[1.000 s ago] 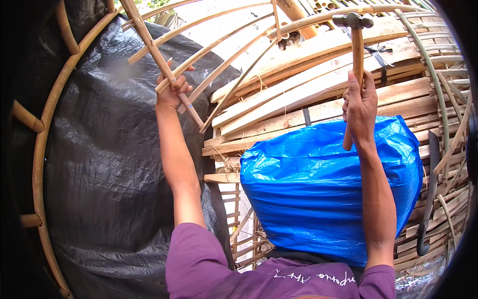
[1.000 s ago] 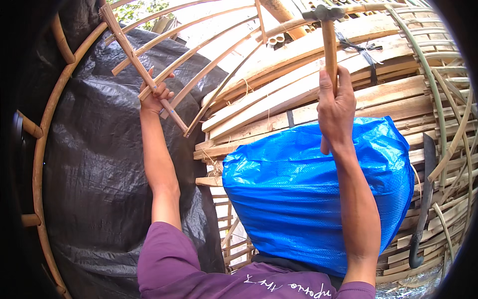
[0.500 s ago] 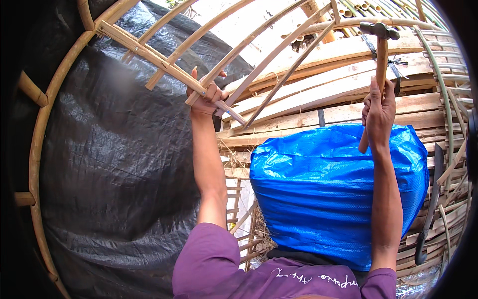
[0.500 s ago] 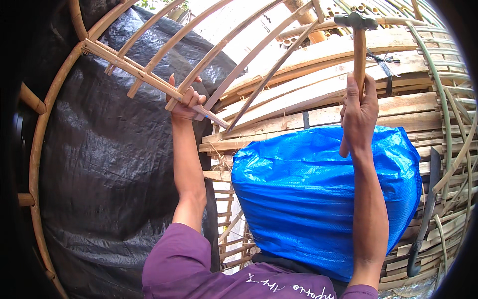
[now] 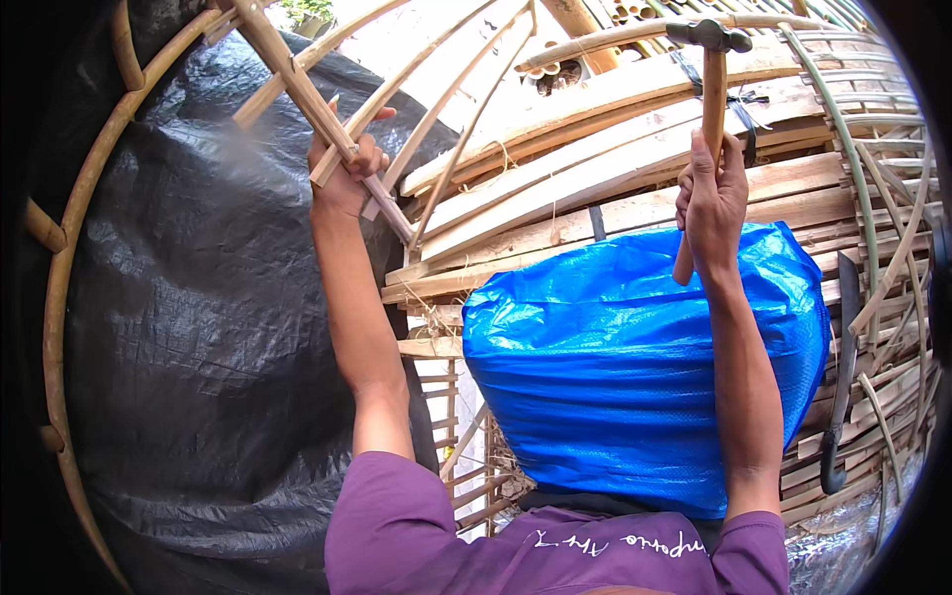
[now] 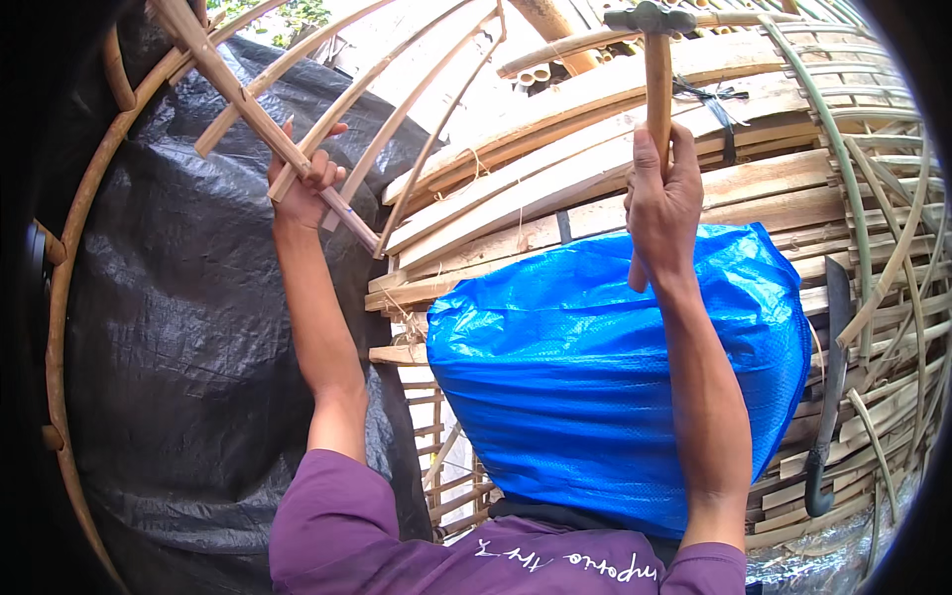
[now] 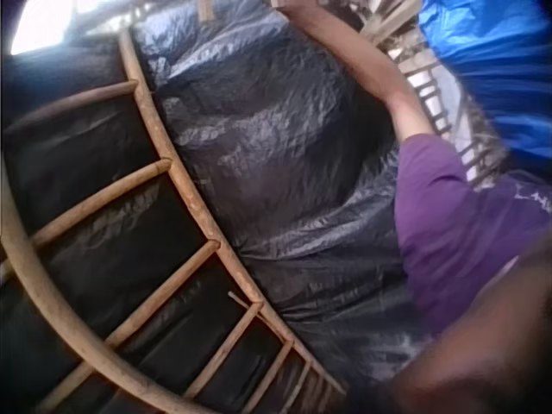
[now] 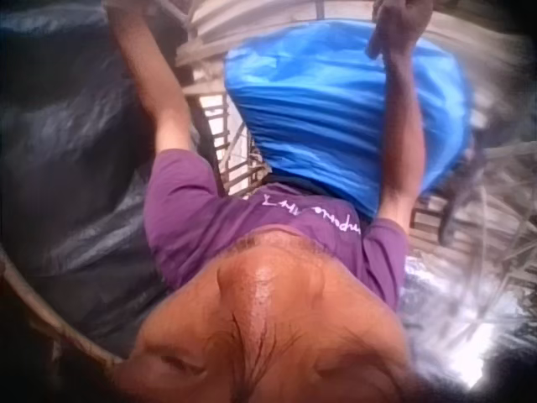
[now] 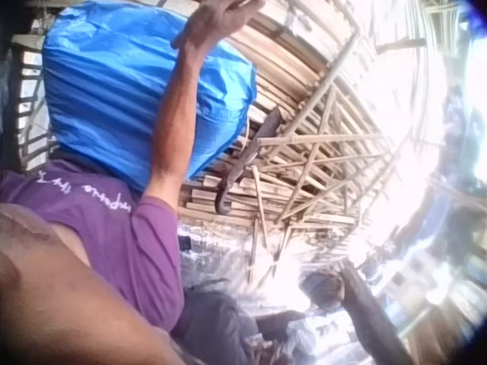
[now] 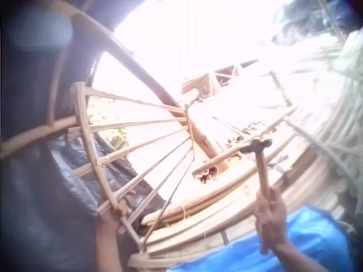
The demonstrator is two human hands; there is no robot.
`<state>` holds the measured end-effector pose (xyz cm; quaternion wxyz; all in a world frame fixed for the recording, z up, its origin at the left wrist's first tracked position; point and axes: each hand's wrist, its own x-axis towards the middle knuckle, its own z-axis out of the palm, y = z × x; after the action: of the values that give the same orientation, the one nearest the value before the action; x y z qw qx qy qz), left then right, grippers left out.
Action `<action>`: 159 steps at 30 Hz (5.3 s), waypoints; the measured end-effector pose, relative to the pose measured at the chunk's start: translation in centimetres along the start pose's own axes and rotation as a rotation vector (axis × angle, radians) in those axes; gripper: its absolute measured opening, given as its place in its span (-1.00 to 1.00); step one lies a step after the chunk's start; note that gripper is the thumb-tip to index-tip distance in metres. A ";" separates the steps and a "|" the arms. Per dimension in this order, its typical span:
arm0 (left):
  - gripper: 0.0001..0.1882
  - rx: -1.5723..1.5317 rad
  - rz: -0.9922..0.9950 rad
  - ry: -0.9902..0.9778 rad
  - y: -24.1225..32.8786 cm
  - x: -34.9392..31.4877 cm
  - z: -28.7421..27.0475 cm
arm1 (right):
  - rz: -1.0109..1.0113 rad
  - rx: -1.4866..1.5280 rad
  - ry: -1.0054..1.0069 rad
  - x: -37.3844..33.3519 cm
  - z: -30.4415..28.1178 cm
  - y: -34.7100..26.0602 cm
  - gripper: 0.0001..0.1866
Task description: The person positions bamboo strips over a wooden frame and drives nails into the bamboo strips using a hammer.
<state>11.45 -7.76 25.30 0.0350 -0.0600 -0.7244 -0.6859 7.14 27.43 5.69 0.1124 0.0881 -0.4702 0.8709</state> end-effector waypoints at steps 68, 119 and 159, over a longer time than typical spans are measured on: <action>-0.67 0.215 -0.098 0.453 -5.8 2.8 0.1 | -0.075 0.090 0.107 0.0 0.1 -0.5 -0.76; -0.55 1.189 0.029 0.493 -27.5 4.5 10.4 | 0.015 0.006 0.044 -0.4 0.8 -0.3 -0.77; -0.65 1.283 0.244 0.483 -28.5 4.5 10.8 | 0.006 0.047 0.038 -0.5 0.6 0.1 -0.78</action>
<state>3.47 1.77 -2.86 0.3004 0.0459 -0.9466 -0.1075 7.67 26.77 5.80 0.1164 0.0727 -0.4479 0.8835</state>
